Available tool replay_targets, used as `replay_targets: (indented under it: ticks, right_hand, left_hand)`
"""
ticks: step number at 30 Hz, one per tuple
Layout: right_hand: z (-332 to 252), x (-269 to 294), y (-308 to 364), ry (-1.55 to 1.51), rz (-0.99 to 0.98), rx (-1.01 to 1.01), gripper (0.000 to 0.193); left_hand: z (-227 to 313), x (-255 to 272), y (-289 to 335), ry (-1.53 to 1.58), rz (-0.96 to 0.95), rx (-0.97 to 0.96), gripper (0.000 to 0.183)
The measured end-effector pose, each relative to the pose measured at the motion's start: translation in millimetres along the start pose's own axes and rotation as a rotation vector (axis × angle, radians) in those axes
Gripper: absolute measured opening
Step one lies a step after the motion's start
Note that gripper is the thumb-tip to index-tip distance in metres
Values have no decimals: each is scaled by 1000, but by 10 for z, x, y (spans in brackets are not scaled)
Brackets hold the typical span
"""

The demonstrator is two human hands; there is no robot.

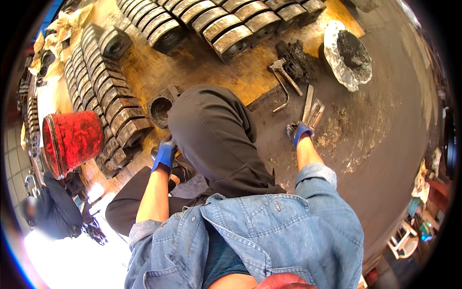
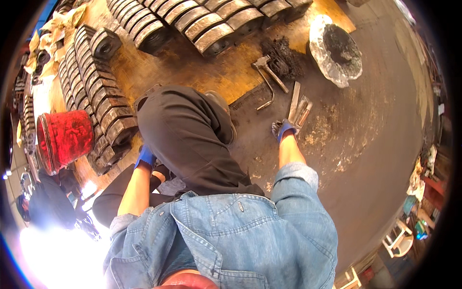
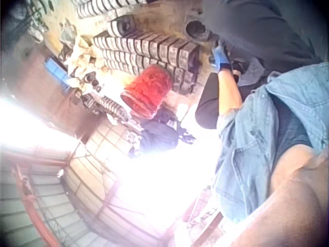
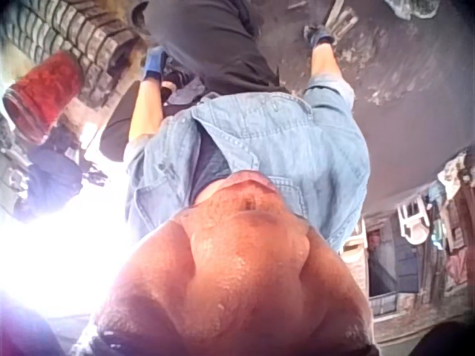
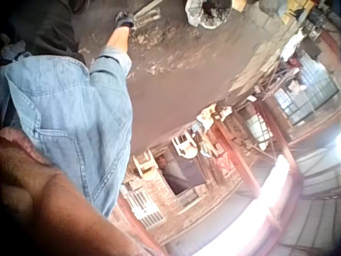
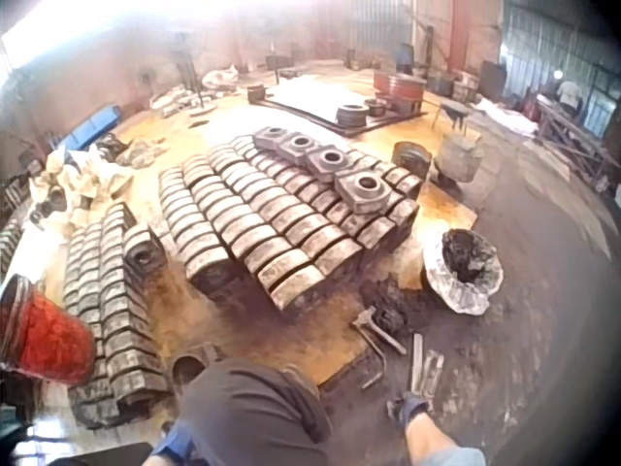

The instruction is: The person cleans industrial metal castings by hand using a small metal scraper and a hammer to remove excess material and debris.

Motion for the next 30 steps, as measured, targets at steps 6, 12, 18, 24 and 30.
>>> replay_targets:
  ticks: [6, 12, 18, 24, 30]
  right_hand:
    - [7, 20, 133, -496, -215, 255, 20]
    - [-208, 131, 337, -624, -530, 383, 16]
    - [-465, -279, 817, -365, -721, 495, 19]
    - [-1148, -930, 1524, -204, -1269, 581, 34]
    - [-1622, -1851, 2700, -85, -1261, 665, 47]
  left_hand:
    - [-724, 158, -326, 367, 45, 162, 30]
    - [164, -149, 17, 380, -27, 84, 23]
    - [187, -77, 69, 440, 56, 31, 27]
    - [523, 229, 144, 448, -47, -98, 48]
    - [1192, 799, 517, 587, -38, -351, 36]
Point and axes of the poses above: each hand's wrist, its own y-axis away from the middle knuckle, its own x-axis out of the back of the hand, z = x × y, the point moved 3 cm from there along -y, towards the middle knuckle, and after that the axes turned 14 degrees about -z, right-handed, at the moved point
